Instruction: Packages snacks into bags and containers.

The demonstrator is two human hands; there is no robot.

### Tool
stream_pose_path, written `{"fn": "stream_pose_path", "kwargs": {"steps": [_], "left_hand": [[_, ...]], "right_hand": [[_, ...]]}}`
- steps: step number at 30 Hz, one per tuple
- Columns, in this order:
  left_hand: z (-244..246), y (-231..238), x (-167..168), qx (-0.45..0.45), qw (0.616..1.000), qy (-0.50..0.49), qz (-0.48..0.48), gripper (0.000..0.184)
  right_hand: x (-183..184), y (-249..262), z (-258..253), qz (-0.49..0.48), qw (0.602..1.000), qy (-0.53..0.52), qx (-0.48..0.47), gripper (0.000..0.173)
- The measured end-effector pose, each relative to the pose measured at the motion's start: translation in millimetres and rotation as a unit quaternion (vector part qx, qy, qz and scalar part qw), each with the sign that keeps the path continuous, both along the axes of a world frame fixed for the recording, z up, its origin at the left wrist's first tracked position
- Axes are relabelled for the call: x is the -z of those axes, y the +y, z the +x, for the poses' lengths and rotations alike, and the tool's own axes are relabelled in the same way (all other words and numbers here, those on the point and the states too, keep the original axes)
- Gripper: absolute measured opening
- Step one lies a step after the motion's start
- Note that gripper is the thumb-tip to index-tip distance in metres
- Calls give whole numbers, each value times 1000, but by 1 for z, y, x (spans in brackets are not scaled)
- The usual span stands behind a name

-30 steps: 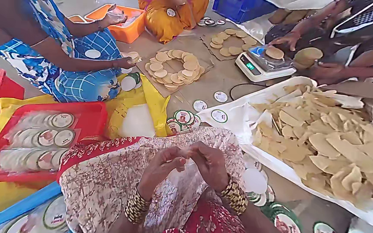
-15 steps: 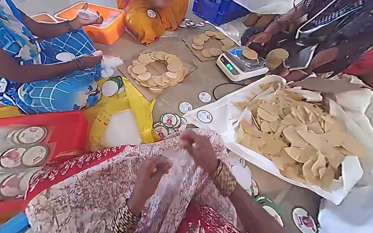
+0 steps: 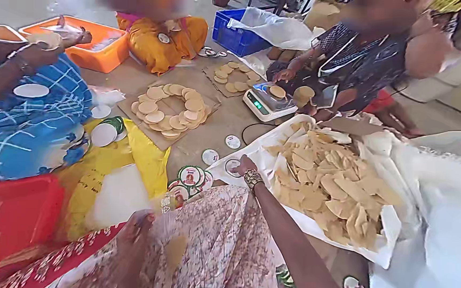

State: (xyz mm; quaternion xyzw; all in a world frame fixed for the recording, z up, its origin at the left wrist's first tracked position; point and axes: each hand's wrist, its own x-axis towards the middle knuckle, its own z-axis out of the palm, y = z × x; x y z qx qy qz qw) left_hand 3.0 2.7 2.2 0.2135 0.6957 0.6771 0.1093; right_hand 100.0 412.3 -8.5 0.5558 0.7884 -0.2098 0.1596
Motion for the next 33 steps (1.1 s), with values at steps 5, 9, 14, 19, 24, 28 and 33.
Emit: {"fn": "stream_pose_path", "kwargs": {"steps": [5,9,14,19,24,28,33], "left_hand": [[-2,11,8,9,999,-25,43,15],[-3,8,7,-13,997,-70,36,16],[-6,11,8,-16,991,-111,74,15],[4,15,5,-18,982,-165,90,11],[9,16,14,-7,985,-154,74,13],[7,15,9,-21,982,-177,54,13],[11,16,11,-4,981,-191,36,14]], "right_hand": [[-5,3,-7,-13,998,39,-40,41],[-10,-5,-22,-22,949,298,103,29],[-26,-13,-60,-265,713,566,318,17],[-39,-9,-141,-166,819,501,224,28],[-31,25,-233,-42,866,464,182,49],[-42,51,-283,36,900,399,172,65],[-25,74,-325,101,944,294,110,62]]}}
